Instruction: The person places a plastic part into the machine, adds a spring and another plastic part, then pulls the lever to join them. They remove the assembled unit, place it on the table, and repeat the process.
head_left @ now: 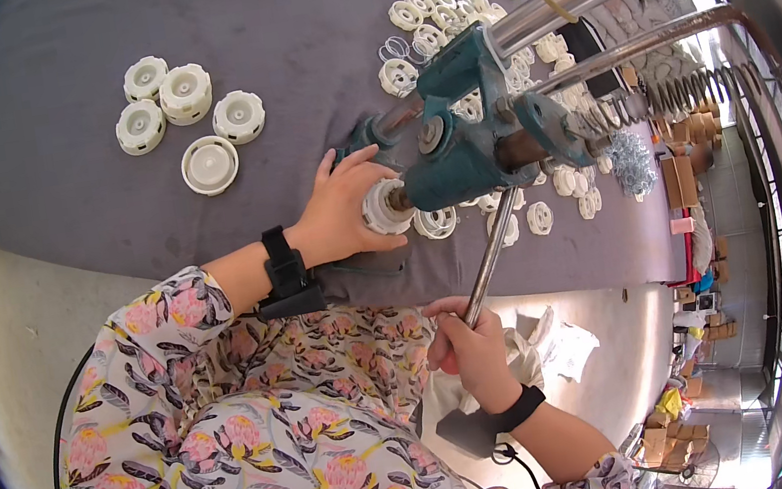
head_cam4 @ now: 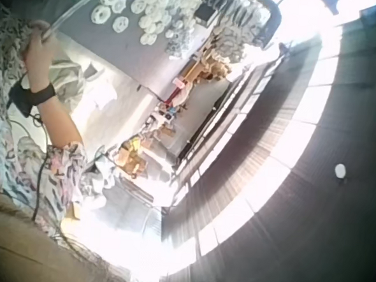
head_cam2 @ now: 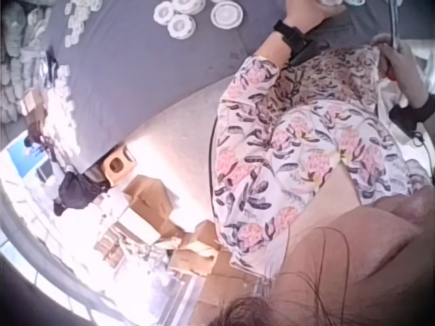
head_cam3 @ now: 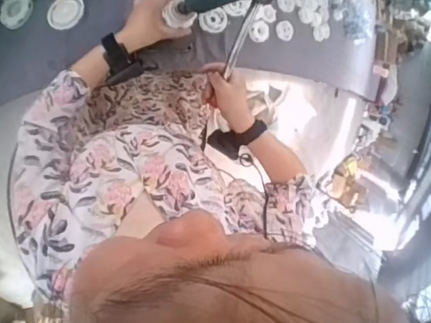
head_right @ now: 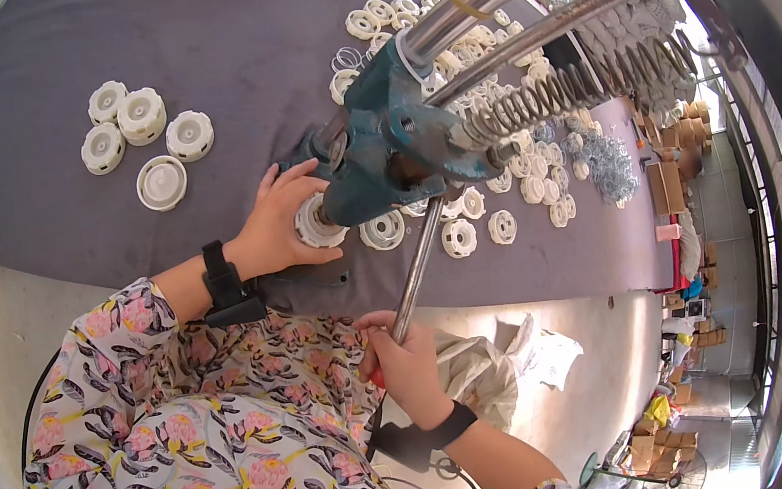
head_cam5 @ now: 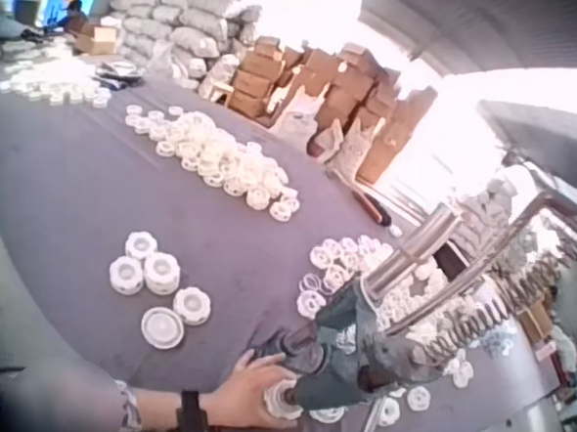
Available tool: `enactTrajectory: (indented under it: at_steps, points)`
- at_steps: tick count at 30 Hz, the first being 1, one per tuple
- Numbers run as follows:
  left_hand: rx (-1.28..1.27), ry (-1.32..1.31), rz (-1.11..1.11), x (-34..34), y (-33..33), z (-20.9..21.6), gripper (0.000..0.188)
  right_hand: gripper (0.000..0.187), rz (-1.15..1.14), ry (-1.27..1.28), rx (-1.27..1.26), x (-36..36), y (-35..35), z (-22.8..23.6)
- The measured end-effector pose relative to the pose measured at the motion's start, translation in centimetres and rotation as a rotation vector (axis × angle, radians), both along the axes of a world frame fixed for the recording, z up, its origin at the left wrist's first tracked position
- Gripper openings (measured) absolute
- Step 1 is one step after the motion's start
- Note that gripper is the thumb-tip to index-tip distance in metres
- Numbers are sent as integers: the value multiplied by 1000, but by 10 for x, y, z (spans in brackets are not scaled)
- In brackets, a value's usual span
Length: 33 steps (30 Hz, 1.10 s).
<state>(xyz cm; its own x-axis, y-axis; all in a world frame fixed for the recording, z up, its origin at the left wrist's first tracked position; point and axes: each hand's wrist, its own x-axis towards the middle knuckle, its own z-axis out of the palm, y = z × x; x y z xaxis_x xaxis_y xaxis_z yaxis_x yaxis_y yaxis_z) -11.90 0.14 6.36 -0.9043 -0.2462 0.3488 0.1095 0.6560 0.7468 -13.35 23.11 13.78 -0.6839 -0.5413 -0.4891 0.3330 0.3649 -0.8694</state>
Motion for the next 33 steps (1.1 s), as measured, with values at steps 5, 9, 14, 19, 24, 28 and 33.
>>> enactTrajectory:
  at_steps: [5,9,14,19,24,28,33]
  points:
    - [-18,-4,45,8,-2,-2,65,16,14,-2,-66,-1,-6,-21]
    - [-29,22,26,3,9,2,65,13,-96,146,-186,-16,-22,-70]
    - [-34,3,-3,7,7,11,67,18,-94,184,-178,-8,-17,-62]
    - [-18,-24,-17,14,-3,13,71,43,-199,770,-262,13,1,8]
    - [-97,-92,26,16,-13,17,76,48,215,703,-738,-27,17,99]
    - [-148,-81,10,4,-5,24,71,45,39,461,-1224,-102,-35,133]
    - [-220,-66,88,9,-4,25,63,43,-217,491,-949,-132,-76,90]
